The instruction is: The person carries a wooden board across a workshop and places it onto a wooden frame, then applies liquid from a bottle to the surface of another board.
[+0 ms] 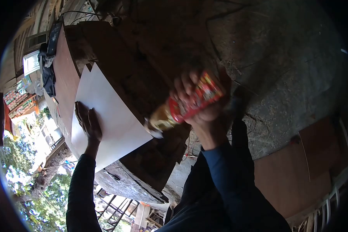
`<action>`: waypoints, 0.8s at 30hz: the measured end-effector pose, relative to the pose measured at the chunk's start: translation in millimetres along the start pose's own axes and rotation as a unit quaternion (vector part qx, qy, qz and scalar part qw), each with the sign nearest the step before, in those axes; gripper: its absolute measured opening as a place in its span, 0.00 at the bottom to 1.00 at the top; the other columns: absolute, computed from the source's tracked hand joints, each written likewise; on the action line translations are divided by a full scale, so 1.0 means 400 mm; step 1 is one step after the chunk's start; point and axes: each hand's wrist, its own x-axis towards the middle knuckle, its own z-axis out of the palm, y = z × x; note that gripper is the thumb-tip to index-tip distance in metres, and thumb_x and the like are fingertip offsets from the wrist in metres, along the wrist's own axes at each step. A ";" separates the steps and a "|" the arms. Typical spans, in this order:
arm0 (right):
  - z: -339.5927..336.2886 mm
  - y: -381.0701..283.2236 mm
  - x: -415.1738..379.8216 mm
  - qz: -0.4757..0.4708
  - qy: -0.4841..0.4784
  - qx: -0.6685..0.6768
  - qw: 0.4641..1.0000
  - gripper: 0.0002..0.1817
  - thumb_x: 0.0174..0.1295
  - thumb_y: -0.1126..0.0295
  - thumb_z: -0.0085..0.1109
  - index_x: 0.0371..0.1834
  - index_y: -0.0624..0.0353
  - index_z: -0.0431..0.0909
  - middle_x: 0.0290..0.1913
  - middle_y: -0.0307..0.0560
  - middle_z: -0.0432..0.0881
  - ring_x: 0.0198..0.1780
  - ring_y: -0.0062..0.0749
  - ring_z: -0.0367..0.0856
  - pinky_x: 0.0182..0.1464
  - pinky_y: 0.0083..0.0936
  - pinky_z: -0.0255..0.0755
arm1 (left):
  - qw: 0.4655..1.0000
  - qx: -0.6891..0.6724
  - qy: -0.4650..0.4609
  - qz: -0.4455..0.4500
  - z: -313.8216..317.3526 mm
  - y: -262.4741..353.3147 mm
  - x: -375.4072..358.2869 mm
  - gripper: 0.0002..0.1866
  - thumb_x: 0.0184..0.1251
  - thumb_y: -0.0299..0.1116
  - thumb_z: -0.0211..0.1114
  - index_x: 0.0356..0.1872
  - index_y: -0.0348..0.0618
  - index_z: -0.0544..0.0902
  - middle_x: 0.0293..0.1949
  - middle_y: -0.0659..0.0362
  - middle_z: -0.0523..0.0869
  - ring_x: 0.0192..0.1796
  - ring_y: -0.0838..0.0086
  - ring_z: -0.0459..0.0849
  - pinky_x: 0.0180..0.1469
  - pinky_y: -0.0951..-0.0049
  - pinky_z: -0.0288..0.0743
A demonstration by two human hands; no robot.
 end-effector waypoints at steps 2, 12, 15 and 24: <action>0.001 0.022 0.031 -0.011 -0.015 0.008 1.000 0.37 0.74 0.33 0.27 0.31 0.54 0.74 0.23 0.37 0.73 0.26 0.27 0.72 0.35 0.31 0.70 | 1.000 -0.010 -0.002 -0.009 -0.002 -0.002 -0.002 0.33 0.82 0.43 0.50 0.78 0.32 0.57 0.79 0.40 0.58 0.80 0.48 0.55 0.80 0.53 0.45; -0.002 0.043 0.052 -0.055 -0.030 -0.030 0.998 0.32 0.77 0.39 0.32 0.31 0.51 0.77 0.23 0.34 0.75 0.23 0.21 0.72 0.32 0.26 0.68 | 0.999 -0.017 -0.022 -0.033 0.000 -0.005 -0.003 0.34 0.82 0.44 0.49 0.79 0.33 0.55 0.80 0.43 0.55 0.82 0.52 0.52 0.81 0.56 0.44; 0.009 0.038 0.066 -0.024 -0.070 -0.020 0.997 0.34 0.76 0.37 0.30 0.32 0.52 0.76 0.23 0.34 0.74 0.23 0.21 0.70 0.31 0.25 0.69 | 0.998 -0.046 -0.025 -0.030 0.004 -0.016 -0.004 0.34 0.83 0.44 0.49 0.79 0.33 0.56 0.80 0.43 0.55 0.82 0.50 0.52 0.81 0.54 0.44; -0.022 0.035 0.054 -0.038 -0.081 -0.023 0.996 0.34 0.78 0.38 0.27 0.32 0.51 0.75 0.23 0.33 0.74 0.24 0.22 0.71 0.34 0.25 0.70 | 0.995 -0.094 -0.019 -0.031 0.007 -0.013 -0.004 0.33 0.82 0.43 0.51 0.78 0.32 0.57 0.80 0.41 0.56 0.81 0.49 0.53 0.80 0.52 0.45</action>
